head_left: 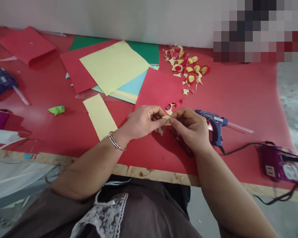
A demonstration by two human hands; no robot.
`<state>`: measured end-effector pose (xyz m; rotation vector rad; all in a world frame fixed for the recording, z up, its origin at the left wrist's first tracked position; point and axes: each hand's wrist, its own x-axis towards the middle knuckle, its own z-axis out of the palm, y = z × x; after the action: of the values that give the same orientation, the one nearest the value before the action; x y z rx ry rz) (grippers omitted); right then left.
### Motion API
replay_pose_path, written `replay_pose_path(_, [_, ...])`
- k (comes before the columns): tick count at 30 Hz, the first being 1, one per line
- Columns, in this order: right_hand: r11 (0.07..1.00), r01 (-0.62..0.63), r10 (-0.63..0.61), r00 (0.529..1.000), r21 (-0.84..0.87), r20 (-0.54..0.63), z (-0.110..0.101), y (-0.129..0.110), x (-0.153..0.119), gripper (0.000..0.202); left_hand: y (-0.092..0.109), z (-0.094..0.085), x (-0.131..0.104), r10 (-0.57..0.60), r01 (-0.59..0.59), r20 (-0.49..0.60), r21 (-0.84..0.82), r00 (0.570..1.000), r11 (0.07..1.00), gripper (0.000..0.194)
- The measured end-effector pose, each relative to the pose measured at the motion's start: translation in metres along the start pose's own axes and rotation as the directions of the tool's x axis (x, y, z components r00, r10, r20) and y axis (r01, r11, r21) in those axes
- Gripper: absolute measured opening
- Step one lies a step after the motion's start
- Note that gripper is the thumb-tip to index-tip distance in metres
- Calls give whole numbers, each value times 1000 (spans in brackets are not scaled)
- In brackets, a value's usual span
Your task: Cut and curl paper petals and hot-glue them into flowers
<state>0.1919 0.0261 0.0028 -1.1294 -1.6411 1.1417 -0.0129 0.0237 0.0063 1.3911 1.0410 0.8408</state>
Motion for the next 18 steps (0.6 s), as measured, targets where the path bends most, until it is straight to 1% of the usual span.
replay_pose_path(4, [999, -13, 13, 1000, -36, -15, 0, -1, 0, 22, 5, 1, -1, -3, 3, -18, 15, 1000, 1000, 15])
replay_pose_path(6, [998, -18, 17, 1000, -59, -19, -1, 0, 0, 22, 7, 1, -2, 15, -14, -21, 7, 1000, 1000, 13])
replay_pose_path(9, [999, -20, 20, 1000, -50, -15, -1, 2, -1, 22, 6, 2, -3, 53, -52, -17, 28, 998, 998, 13])
replay_pose_path(14, [998, -29, 29, 1000, -60, -10, -1, 7, -1, 23, 5, 1, -3, 90, -80, -51, 175, 995, 981, 14])
replay_pose_path(16, [997, -26, 25, 1000, -71, -12, -1, 8, -1, 20, 5, -4, -2, 112, -93, -76, 219, 991, 971, 13])
replay_pose_path(18, [996, -17, 15, 1000, -88, -24, -1, 9, -1, 16, 5, -14, -1, 136, -93, -124, 304, 983, 948, 11])
